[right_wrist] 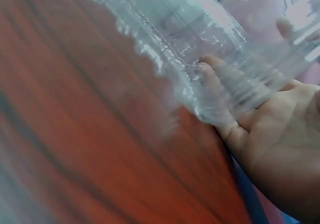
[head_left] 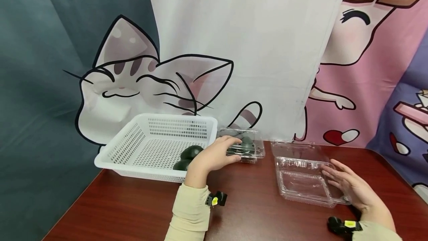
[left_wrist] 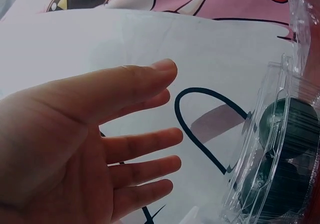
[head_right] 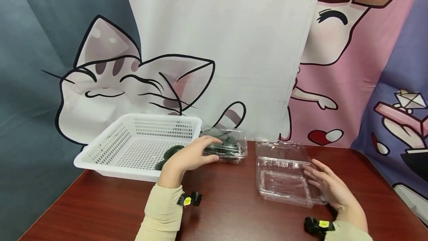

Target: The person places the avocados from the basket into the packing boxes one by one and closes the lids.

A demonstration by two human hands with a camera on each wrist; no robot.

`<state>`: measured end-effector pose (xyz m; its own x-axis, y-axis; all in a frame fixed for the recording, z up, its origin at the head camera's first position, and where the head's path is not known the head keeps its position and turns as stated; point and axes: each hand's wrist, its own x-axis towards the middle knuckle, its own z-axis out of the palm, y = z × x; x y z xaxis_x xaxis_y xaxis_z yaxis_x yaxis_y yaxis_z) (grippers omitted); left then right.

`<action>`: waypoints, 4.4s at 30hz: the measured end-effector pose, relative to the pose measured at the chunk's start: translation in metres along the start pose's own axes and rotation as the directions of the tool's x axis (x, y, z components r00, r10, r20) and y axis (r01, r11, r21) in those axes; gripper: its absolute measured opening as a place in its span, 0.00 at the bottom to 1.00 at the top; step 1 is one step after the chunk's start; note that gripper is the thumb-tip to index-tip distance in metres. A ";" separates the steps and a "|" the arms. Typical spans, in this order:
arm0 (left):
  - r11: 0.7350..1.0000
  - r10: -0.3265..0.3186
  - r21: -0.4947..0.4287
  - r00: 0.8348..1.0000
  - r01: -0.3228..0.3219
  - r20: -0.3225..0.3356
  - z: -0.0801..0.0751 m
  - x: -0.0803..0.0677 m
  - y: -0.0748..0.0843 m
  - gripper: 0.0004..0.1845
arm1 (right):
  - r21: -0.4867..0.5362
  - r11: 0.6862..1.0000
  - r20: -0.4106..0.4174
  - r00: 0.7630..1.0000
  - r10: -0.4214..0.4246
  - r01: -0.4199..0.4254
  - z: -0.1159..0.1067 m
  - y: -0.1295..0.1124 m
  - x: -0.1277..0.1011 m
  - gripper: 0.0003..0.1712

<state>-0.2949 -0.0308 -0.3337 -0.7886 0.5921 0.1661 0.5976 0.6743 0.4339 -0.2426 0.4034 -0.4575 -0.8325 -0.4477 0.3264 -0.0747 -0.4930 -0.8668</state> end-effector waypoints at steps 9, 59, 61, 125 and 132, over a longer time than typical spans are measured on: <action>0.998 -0.002 -0.061 1.000 0.001 -0.017 -0.007 -0.004 -0.004 0.26 | -0.130 0.989 -0.064 0.995 -0.072 0.063 0.013 0.018 0.021 0.32; 0.857 -0.485 0.095 0.731 0.506 0.480 -0.059 0.038 -0.116 0.30 | -0.296 0.955 -0.242 0.966 -0.096 0.021 0.018 0.020 0.019 0.24; 0.838 -0.477 0.026 0.710 0.545 0.518 -0.050 0.038 -0.124 0.31 | -0.304 0.952 -0.245 0.965 -0.095 0.016 0.019 0.020 0.019 0.24; 0.941 -0.339 0.089 0.911 0.327 0.234 -0.089 0.042 -0.088 0.36 | -0.352 0.936 -0.286 0.953 -0.094 -0.013 0.022 0.020 0.023 0.20; 0.955 -0.287 0.140 0.933 0.262 0.218 -0.091 0.048 -0.075 0.35 | -0.352 0.936 -0.273 0.958 -0.090 -0.013 0.021 0.018 0.022 0.20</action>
<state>-0.3909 -0.0929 -0.2772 -0.8757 0.4545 -0.1627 0.3846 0.8606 0.3339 -0.2507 0.3689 -0.4583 -0.9404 -0.1812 0.2876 -0.2528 -0.1927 -0.9481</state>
